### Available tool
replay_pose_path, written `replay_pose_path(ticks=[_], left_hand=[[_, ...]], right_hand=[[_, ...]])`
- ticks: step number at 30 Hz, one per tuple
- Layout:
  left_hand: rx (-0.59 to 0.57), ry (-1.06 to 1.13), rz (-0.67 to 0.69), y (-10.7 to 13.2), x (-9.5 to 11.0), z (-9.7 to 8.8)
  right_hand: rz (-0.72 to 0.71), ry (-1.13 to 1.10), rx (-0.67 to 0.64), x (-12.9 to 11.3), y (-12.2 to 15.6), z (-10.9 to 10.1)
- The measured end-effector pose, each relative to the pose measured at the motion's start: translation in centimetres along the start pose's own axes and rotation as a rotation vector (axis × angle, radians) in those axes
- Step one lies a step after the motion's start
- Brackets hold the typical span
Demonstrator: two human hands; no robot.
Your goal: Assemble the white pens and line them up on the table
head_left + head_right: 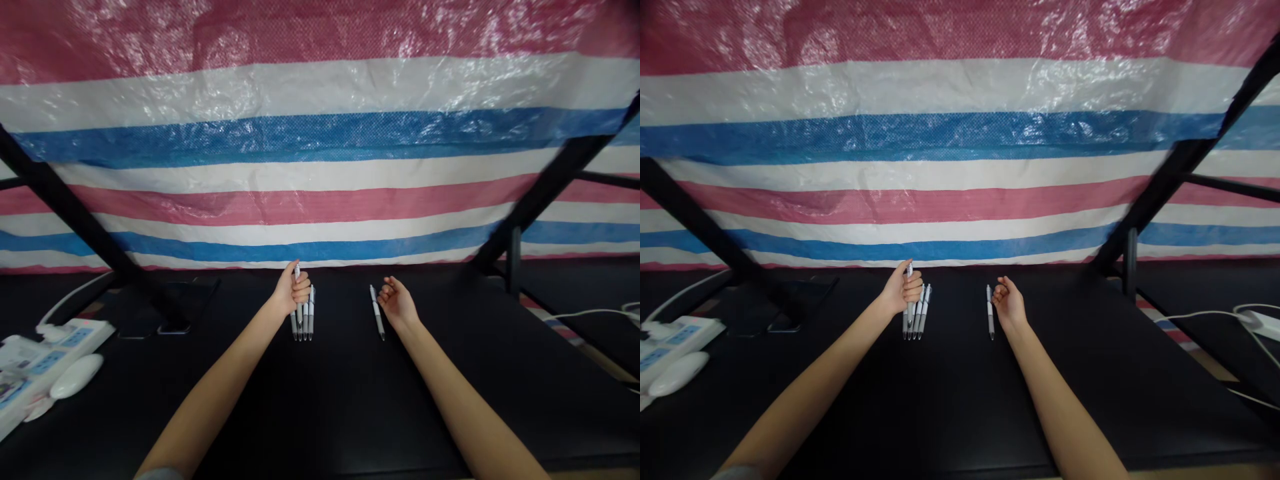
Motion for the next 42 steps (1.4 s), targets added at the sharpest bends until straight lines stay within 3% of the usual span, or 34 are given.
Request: replay_pose_path(ticks=[23, 42], left_hand=[[0.131, 0.102, 0.135, 0.9, 2.6, -1.6], [0.097, 0.11, 0.147, 1.1, 2.8, -1.1]], right_hand=[[0.133, -0.281, 0.154, 0.7, 1.4, 0.4], [0.152, -0.32, 0.173, 0.5, 1.7, 0.7]])
Point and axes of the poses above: each hand's wrist, its own y-axis away from the middle knuckle, its own z-axis out of the palm, x = y × z, the point moved 10 cm from there along -y, towards the middle knuckle, and after that the axes turned 6 degrees about -x, right-handed, at the moved point
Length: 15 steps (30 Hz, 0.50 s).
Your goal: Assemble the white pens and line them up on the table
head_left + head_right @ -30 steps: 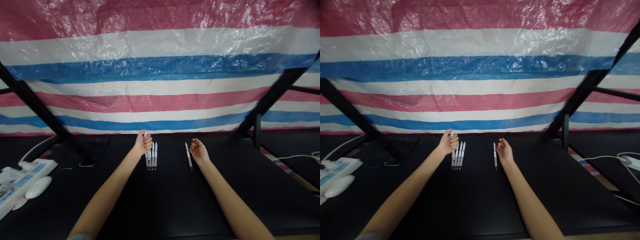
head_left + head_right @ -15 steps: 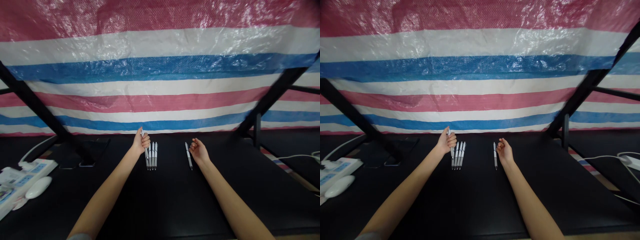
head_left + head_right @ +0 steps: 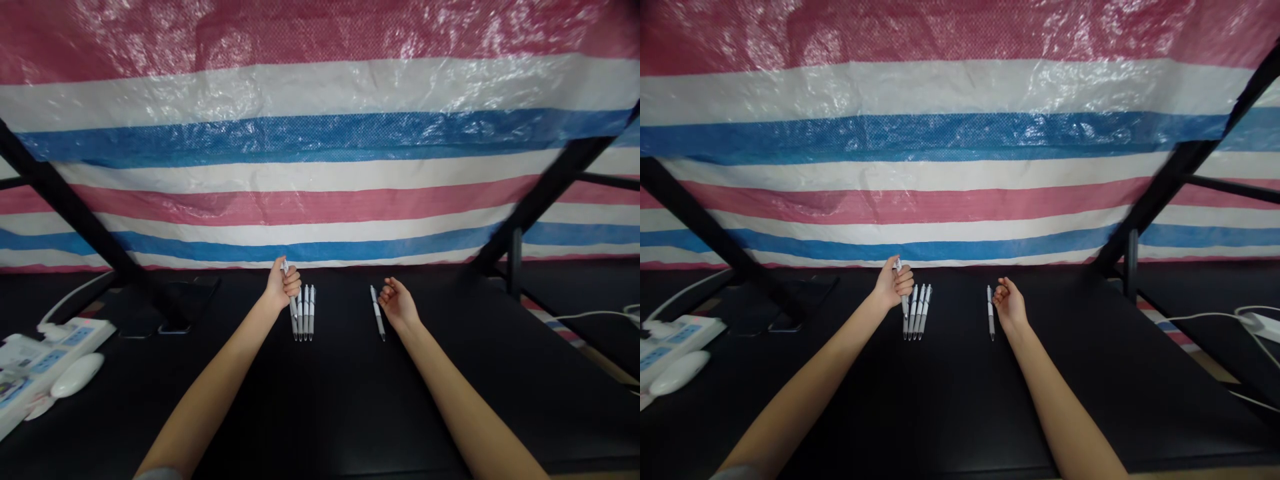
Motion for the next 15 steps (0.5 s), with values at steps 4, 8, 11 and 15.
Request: replay_pose_path(ticks=[4, 8, 11, 15], left_hand=[[-0.01, -0.004, 0.009, 0.05, 0.14, 0.14], [-0.007, -0.003, 0.016, 0.0, 0.26, 0.0], [0.003, 0.014, 0.019, -0.1, 0.27, -0.24], [0.014, 0.022, 0.012, -0.14, 0.16, -0.39]], right_hand=[[0.008, -0.006, 0.007, 0.05, 0.03, -0.04], [0.0, -0.006, -0.002, 0.02, -0.06, -0.06], [0.001, -0.006, -0.005, 0.06, -0.12, -0.09], [0.0, -0.006, -0.013, 0.07, -0.09, 0.03]])
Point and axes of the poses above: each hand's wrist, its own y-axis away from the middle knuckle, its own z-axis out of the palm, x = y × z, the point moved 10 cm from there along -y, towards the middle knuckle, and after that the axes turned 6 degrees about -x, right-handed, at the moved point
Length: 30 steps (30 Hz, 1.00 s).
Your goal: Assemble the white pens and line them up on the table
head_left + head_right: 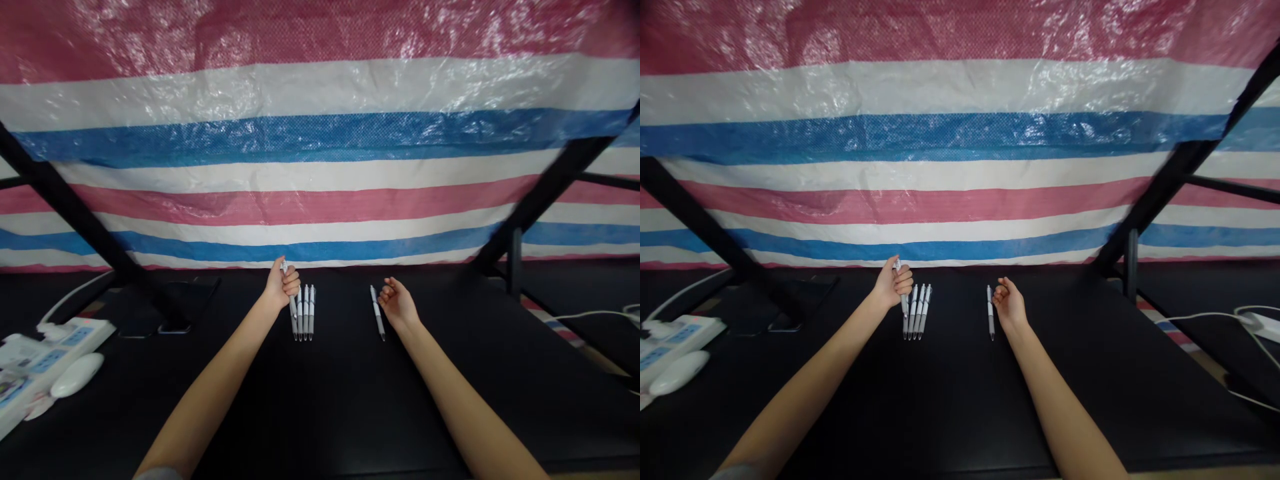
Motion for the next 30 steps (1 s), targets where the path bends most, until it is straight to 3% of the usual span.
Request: replay_pose_path(ticks=[14, 19, 23, 30], left_hand=[[-0.051, -0.039, 0.002, 0.1, 0.0, 0.7], [0.001, -0.087, 0.009, 0.0, 0.0, 0.3], [0.084, -0.243, 0.047, -0.2, 0.0, -0.1], [0.134, -0.77, 0.289, 0.3, 1.9, 0.8]], right_hand=[[-0.018, 0.04, 0.0, -0.2, 0.1, 0.1], [-0.031, 0.078, -0.006, -0.3, -0.1, 0.0], [-0.021, 0.074, 0.0, -0.2, 0.0, 0.0], [-0.024, 0.06, 0.002, -0.2, 0.0, 0.0]])
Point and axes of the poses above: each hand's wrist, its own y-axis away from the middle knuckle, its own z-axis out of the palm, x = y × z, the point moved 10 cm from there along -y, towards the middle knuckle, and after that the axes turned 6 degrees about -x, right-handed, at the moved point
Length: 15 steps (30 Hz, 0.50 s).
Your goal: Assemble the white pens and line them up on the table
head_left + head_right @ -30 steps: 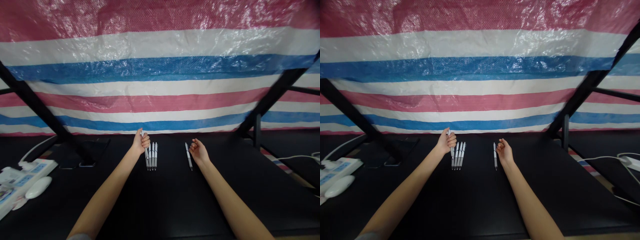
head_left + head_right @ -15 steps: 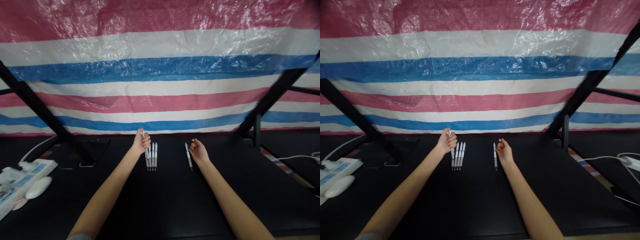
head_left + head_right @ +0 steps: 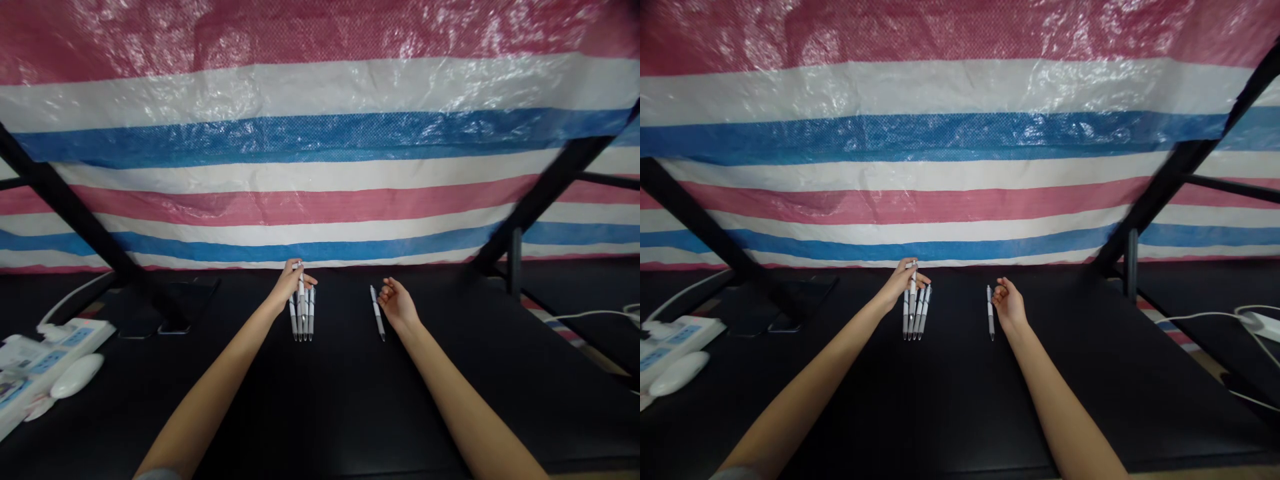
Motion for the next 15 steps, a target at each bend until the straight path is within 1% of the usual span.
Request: replay_pose_path(ticks=[2, 4, 8, 11, 15], left_hand=[[-0.004, -0.104, 0.068, 0.0, 0.7, -0.2], [0.011, -0.218, 0.107, 0.1, 1.2, -0.6], [0.107, -0.483, 0.134, 0.6, 2.2, -1.6], [0.131, -0.521, 0.134, 0.9, 2.3, -1.6], [0.127, -0.512, 0.103, 0.8, 1.5, -1.1]], right_hand=[[-0.009, 0.021, -0.009, -0.1, -0.1, 0.0], [-0.01, 0.035, -0.013, -0.1, -0.1, 0.0], [0.005, 0.016, -0.003, 0.1, -0.1, 0.0], [0.009, 0.015, -0.002, 0.1, -0.1, 0.0], [-0.002, 0.041, -0.012, 0.0, -0.2, 0.0]])
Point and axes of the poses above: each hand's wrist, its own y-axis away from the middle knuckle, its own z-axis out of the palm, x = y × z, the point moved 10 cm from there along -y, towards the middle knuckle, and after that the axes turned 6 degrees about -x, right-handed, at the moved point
